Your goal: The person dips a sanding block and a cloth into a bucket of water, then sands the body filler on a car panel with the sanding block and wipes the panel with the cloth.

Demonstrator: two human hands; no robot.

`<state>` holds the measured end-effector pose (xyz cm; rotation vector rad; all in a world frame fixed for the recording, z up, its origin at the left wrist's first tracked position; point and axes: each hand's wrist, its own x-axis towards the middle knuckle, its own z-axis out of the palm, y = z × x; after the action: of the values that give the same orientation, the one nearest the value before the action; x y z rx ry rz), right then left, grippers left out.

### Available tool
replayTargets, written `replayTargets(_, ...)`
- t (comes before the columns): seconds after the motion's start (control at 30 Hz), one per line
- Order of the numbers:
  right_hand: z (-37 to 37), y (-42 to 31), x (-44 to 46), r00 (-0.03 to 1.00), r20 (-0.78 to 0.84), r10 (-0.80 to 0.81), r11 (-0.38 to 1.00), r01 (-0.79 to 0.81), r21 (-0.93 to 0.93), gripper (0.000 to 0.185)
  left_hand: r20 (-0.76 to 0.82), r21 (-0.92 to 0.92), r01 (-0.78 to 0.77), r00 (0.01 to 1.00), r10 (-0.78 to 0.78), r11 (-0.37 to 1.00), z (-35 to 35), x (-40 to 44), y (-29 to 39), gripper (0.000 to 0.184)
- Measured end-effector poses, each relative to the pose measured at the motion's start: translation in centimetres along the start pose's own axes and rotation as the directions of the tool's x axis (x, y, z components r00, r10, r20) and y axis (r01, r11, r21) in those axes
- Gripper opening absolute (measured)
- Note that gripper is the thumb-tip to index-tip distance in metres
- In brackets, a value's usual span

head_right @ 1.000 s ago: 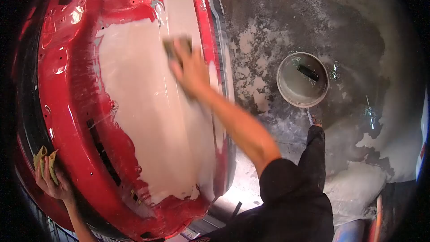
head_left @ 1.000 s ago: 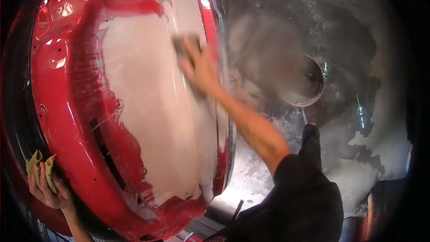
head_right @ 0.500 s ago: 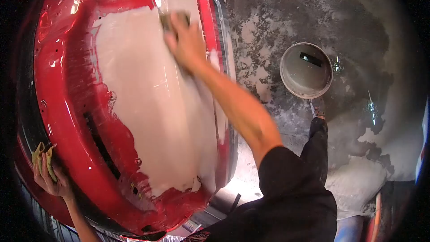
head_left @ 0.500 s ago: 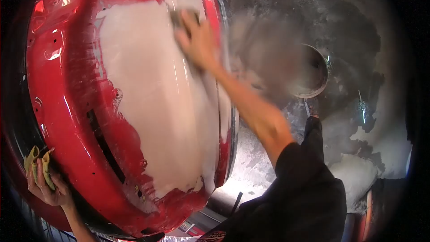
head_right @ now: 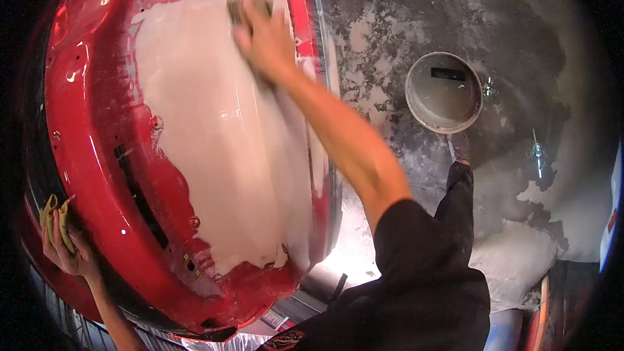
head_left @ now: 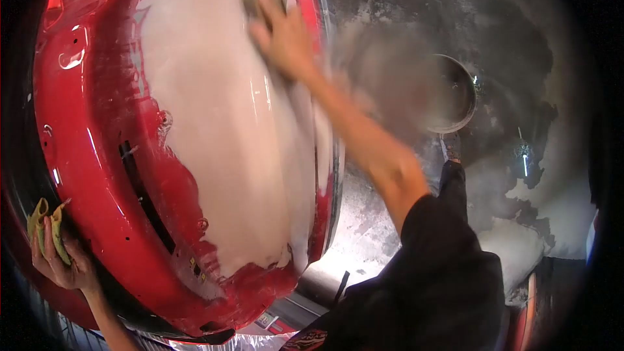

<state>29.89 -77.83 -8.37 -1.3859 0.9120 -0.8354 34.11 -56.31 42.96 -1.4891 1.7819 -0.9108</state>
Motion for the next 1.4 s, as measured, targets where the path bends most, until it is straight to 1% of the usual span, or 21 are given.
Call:
replayTargets(0.07, 0.1, 0.0, -10.5, 1.0, 0.014, -0.008, 0.999, 0.008, 0.042, 0.073, -0.017, -0.046, 0.002, 1.0, -0.002, 0.999, 0.2, 0.6, 0.5, 0.032)
replayTargets(0.1, -0.7, -0.3, -17.0, 0.995, 0.104, 0.014, 0.999, -0.018, 0.045, 0.077, -0.015, -0.073, -0.001, 1.0, -0.001, 0.997, 0.0, 0.7, 0.7, 0.032)
replayTargets(0.13, -1.0, -0.4, -23.0, 0.994, 0.093, -0.055, 0.998, 0.051, 0.041, 0.076, -0.01, -0.066, -0.005, 1.0, 0.004, 0.998, 0.0, 0.6, 0.4, 0.032)
replayTargets(0.2, -1.5, -1.0, -29.2, 0.994, 0.081, -0.067, 0.995, 0.061, 0.073, 0.075, -0.024, -0.038, -0.017, 1.0, 0.017, 0.999, 0.0, 0.8, 0.6, 0.032)
replayTargets(0.3, -0.8, -0.8, -20.2, 0.995, 0.098, 0.004, 0.997, -0.011, 0.076, 0.075, 0.01, -0.004, -0.029, 1.0, 0.029, 1.0, -0.2, 0.4, 0.4, 0.031)
replayTargets(0.4, 0.0, -0.9, -2.7, 0.997, -0.079, 0.007, 1.0, -0.006, 0.008, 0.064, 0.07, 0.051, -0.046, 0.997, 0.043, 0.998, -0.6, -0.2, -0.5, 0.03)
replayTargets(0.47, -0.7, -1.1, 1.8, 0.998, -0.044, 0.048, 0.999, -0.047, 0.028, 0.064, 0.079, 0.056, -0.072, 0.995, 0.067, 0.996, -0.6, -0.1, -0.9, 0.03)
replayTargets(0.6, 0.4, 0.4, -14.8, 0.998, 0.045, -0.039, 0.998, 0.036, 0.06, 0.074, 0.013, -0.138, -0.089, 0.996, 0.091, 0.986, 0.4, 0.9, -0.9, 0.03)
replayTargets(0.63, -1.3, -1.0, -20.8, 0.992, 0.122, -0.031, 1.0, 0.031, 0.003, 0.078, 0.008, -0.116, -0.088, 0.996, 0.089, 0.989, 0.3, 0.8, -0.9, 0.029)
replayTargets(0.67, -1.1, -0.5, -26.1, 0.986, 0.078, -0.146, 0.989, 0.145, 0.018, 0.077, 0.002, -0.094, -0.087, 0.996, 0.087, 0.992, 0.2, 0.7, -0.8, 0.029)
replayTargets(0.73, -1.1, -0.9, -29.0, 0.992, 0.076, -0.105, 0.994, 0.103, 0.034, 0.077, 0.0, -0.027, -0.086, 0.996, 0.087, 0.996, 0.0, 0.8, -0.2, 0.028)
replayTargets(0.8, -0.6, -0.8, -25.2, 0.996, 0.07, -0.062, 0.997, 0.059, 0.048, 0.077, 0.019, -0.023, -0.095, 0.995, 0.095, 0.995, -0.1, 0.8, -0.4, 0.028)
replayTargets(0.83, -0.9, -1.3, -19.6, 0.992, 0.121, 0.037, 0.997, -0.045, 0.069, 0.076, 0.028, -0.022, -0.099, 0.995, 0.1, 0.995, -0.1, 0.8, -0.5, 0.029)
replayTargets(0.9, -0.5, -2.4, -6.6, 0.987, 0.024, 0.157, 0.987, -0.157, 0.019, 0.069, 0.036, -0.002, -0.088, 0.995, 0.088, 0.996, 0.1, -0.3, -1.6, 0.03)
replayTargets(0.93, 0.3, -1.7, -1.8, 0.992, -0.115, 0.045, 0.998, -0.051, -0.044, 0.065, 0.042, -0.007, -0.09, 0.995, 0.09, 0.996, 0.0, -0.3, -1.8, 0.03)
replayTargets(0.97, -0.5, -2.2, 0.8, 0.993, -0.03, 0.116, 0.993, -0.117, -0.015, 0.066, 0.048, -0.011, -0.092, 0.995, 0.092, 0.996, -0.1, -0.2, -1.9, 0.03)
replayTargets(1.03, -1.0, -1.7, -1.7, 0.997, -0.008, 0.076, 0.997, -0.076, 0.013, 0.068, 0.027, -0.084, -0.104, 0.994, 0.107, 0.991, 0.0, 0.5, -1.9, 0.029)
replayTargets(1.1, 0.9, 0.3, -11.3, 1.0, -0.002, -0.016, 0.999, 0.017, 0.034, 0.071, -0.029, -0.141, -0.106, 0.994, 0.103, 0.984, 0.8, 0.6, -1.7, 0.029)
replayTargets(1.23, -1.1, -1.1, -30.8, 0.99, 0.109, -0.088, 0.996, 0.083, 0.045, 0.079, -0.038, -0.062, -0.085, 0.996, 0.083, 0.994, 0.4, 1.0, -0.3, 0.029)
replayTargets(1.33, -0.4, -0.9, -24.4, 0.994, 0.067, -0.088, 0.996, 0.086, 0.025, 0.079, 0.018, 0.014, -0.059, 0.998, 0.059, 0.998, -0.1, 0.3, -0.9, 0.027)
replayTargets(1.4, 1.4, 1.1, -13.6, 0.998, -0.005, -0.069, 0.997, 0.069, 0.028, 0.072, 0.082, 0.015, -0.019, 0.996, 0.018, 1.0, 0.3, -1.6, -2.5, 0.029)
